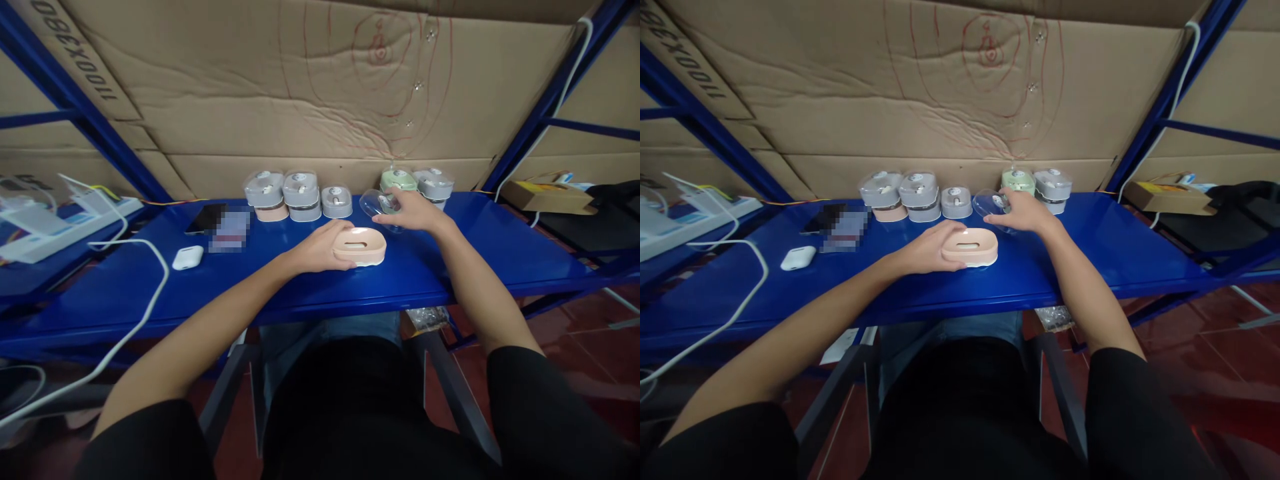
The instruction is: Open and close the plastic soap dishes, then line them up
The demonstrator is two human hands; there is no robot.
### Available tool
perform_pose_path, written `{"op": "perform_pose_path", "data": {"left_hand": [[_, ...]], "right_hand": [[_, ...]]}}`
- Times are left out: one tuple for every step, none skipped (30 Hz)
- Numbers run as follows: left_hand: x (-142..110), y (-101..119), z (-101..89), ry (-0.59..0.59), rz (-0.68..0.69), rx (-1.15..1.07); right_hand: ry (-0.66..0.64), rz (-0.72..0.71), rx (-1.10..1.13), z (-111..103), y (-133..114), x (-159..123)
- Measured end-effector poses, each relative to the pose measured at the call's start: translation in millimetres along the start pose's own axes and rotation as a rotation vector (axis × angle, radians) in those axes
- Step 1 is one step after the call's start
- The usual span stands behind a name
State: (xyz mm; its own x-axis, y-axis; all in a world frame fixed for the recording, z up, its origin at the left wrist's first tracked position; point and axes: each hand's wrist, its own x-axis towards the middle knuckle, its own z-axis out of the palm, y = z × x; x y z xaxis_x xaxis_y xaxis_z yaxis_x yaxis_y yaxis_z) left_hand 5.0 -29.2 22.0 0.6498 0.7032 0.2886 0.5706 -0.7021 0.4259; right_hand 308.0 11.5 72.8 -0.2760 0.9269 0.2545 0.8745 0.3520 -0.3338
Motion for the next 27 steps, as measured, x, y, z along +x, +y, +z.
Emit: {"op": "perform_pose_path", "data": {"left_hand": [[-1,1,0.1,-0.013,0.023,0.025],[-2,3,0.3,-0.027,0.049,0.054],[-4,5,0.5,-0.041,0.072,0.091],[-5,8,0.8,-0.053,0.089,0.132],[-6,10,1.3,-0.06,0.097,0.171],[-7,11,2.0,-0.064,0.098,0.2],[-8,11,2.9,-0.065,0.091,0.211],[-8,10,4.3,-0.059,0.076,0.195],[-7,7,6.0,-0.047,0.052,0.149],[-6,3,8.0,-0.028,0.022,0.08],[-4,-2,10.2,-0.006,-0.011,-0.001],[-2,-8,12.6,0.019,-0.043,-0.082],[0,-14,15.0,0.042,-0.069,-0.154],[1,-20,17.2,0.063,-0.088,-0.214],[2,-25,19.3,0.082,-0.099,-0.262],[3,-28,21.0,0.098,-0.104,-0.301],[4,-31,22.4,0.113,-0.106,-0.333],[4,-32,23.5,0.127,-0.108,-0.357],[4,-33,24.2,0.135,-0.113,-0.373],[4,-33,24.5,0.138,-0.123,-0.383],[4,-32,24.6,0.136,-0.135,-0.388],[4,-31,24.5,0.131,-0.147,-0.39],[4,-31,24.2,0.126,-0.156,-0.389],[5,-30,23.9,0.121,-0.162,-0.388],[5,-30,23.6,0.117,-0.167,-0.386],[5,-30,23.3,0.117,-0.171,-0.384],[6,-31,23.0,0.116,-0.173,-0.381]], "right_hand": [[0.017,-0.005,0.009,0,-2,-1],[0.027,-0.011,0.013,0,-3,-1],[0.033,-0.016,0.016,1,-4,-2],[0.035,-0.02,0.019,1,-5,-2],[0.037,-0.023,0.024,1,-5,-2],[0.036,-0.026,0.032,1,-6,-3],[0.035,-0.029,0.041,1,-7,-3],[0.034,-0.034,0.051,0,-7,-3],[0.034,-0.044,0.061,0,-8,-4],[0.035,-0.063,0.074,-1,-9,-5],[0.037,-0.093,0.09,-3,-11,-6],[0.034,-0.135,0.108,-4,-12,-7],[0.02,-0.186,0.125,-5,-15,-9],[-0.008,-0.239,0.139,-6,-17,-10],[-0.046,-0.286,0.145,-6,-20,-12],[-0.086,-0.323,0.139,-5,-24,-13],[-0.122,-0.349,0.124,-3,-27,-14],[-0.147,-0.366,0.106,0,-31,-15],[-0.163,-0.379,0.085,4,-34,-16],[-0.17,-0.39,0.065,8,-37,-16],[-0.175,-0.398,0.047,12,-40,-17],[-0.178,-0.403,0.03,16,-42,-17],[-0.181,-0.407,0.014,20,-44,-17],[-0.182,-0.409,-0.003,23,-45,-17],[-0.183,-0.412,-0.017,25,-45,-17],[-0.185,-0.414,-0.026,26,-45,-17],[-0.19,-0.413,-0.028,27,-45,-17]]}}
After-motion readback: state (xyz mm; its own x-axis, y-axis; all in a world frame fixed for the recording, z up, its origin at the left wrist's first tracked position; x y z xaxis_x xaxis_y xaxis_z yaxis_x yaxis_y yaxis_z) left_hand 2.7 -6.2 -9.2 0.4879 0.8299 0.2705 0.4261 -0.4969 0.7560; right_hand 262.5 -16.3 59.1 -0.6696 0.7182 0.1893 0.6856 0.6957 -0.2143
